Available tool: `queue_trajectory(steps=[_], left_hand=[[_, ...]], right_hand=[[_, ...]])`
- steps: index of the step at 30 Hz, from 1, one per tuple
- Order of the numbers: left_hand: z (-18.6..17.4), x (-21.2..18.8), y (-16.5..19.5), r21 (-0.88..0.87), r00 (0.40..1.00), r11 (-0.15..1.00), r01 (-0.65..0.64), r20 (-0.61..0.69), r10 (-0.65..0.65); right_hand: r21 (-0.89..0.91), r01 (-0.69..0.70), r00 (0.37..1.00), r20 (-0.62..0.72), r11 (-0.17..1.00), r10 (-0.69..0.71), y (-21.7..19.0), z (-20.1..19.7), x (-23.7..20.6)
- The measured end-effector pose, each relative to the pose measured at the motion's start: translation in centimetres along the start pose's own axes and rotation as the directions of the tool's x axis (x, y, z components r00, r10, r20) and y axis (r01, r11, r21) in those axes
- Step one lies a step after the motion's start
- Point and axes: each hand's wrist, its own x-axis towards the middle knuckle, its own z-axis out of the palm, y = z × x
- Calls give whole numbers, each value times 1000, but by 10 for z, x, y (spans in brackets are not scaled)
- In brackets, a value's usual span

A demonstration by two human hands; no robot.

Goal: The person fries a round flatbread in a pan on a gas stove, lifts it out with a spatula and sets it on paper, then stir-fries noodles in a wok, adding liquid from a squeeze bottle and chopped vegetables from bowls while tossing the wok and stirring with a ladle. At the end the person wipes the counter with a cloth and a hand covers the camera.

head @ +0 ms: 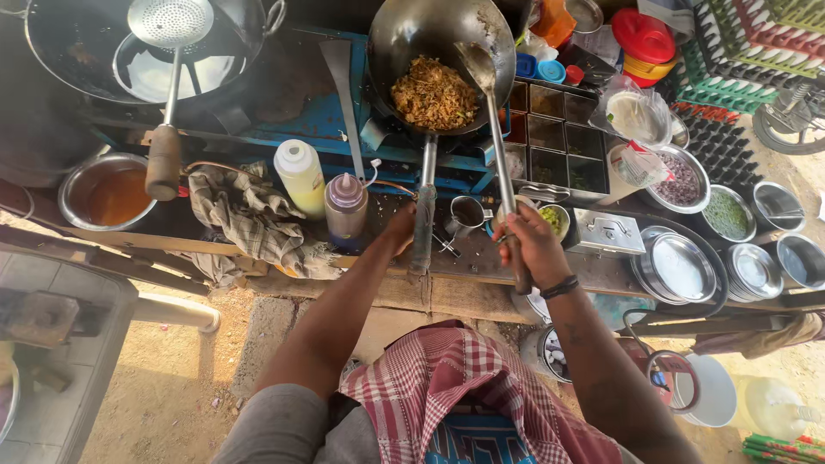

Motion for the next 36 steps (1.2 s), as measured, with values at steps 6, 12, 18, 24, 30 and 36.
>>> queue_trajectory(steps=[6, 12, 18, 24, 30, 36], left_hand=[[12, -19, 20, -236, 992, 964, 124, 23, -122], [20, -15, 18, -269, 989, 951, 151, 53, -141], [22, -17, 11, -445, 979, 875, 191, 153, -135], [27, -34, -10, -397, 966, 881, 255, 67, -249], [20, -39, 15, -552, 990, 824, 130, 122, -74], [38, -17, 38, -272, 996, 962, -13, -91, -13]], right_hand=[[-598, -90, 962, -259, 796, -86, 31, -14, -27], [-782, -3, 962, -173, 624, -211, 51, -36, -23], [-743, -47, 983, -155, 667, -103, 44, -65, -25], [-574, 11, 999, -18, 818, -26, 28, -96, -17], [-400, 31, 999, 18, 916, -26, 3, -120, -30], [-740, 326, 942, 205, 588, -265, -43, -106, -78]])
